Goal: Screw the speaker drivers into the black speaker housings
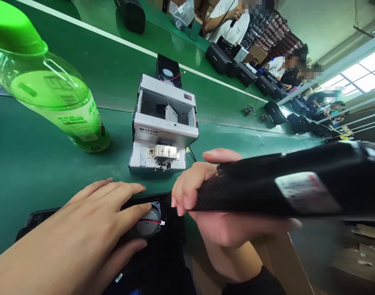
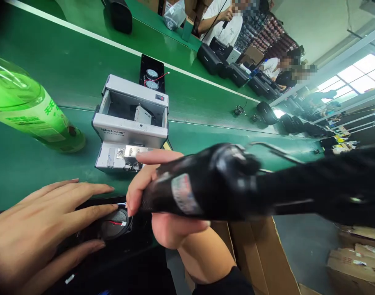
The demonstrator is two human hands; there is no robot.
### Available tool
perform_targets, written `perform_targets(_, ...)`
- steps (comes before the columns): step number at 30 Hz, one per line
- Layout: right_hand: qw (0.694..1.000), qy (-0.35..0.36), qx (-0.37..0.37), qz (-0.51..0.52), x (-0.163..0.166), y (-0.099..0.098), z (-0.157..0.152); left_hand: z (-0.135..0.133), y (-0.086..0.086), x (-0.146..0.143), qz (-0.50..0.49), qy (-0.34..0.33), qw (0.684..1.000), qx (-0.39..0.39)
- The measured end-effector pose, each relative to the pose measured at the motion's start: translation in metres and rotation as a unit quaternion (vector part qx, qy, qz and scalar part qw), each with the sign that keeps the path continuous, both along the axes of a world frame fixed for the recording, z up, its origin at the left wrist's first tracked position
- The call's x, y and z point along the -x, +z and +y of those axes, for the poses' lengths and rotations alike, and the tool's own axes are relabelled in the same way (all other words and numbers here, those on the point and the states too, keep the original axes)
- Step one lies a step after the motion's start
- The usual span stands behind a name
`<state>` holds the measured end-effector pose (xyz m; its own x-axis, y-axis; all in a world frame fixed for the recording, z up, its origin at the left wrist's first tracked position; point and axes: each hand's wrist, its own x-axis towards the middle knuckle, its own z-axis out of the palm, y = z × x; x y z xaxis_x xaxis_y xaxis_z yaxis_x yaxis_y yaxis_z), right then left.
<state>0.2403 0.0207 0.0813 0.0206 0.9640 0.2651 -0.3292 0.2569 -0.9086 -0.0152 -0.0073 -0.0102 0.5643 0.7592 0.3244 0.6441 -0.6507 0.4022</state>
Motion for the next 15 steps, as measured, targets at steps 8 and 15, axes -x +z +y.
perform_targets(8, 0.999, 0.027, -0.004, 0.019, 0.007, -0.018, 0.011, 0.013, 0.009, -0.012, -0.017, -0.033, 0.999, -0.027)
perform_targets(15, 0.999, 0.014, -0.011, 0.035, 0.007, -0.01, 0.009, 0.032, 0.029, -0.011, 0.01, -0.088, 0.993, -0.079)
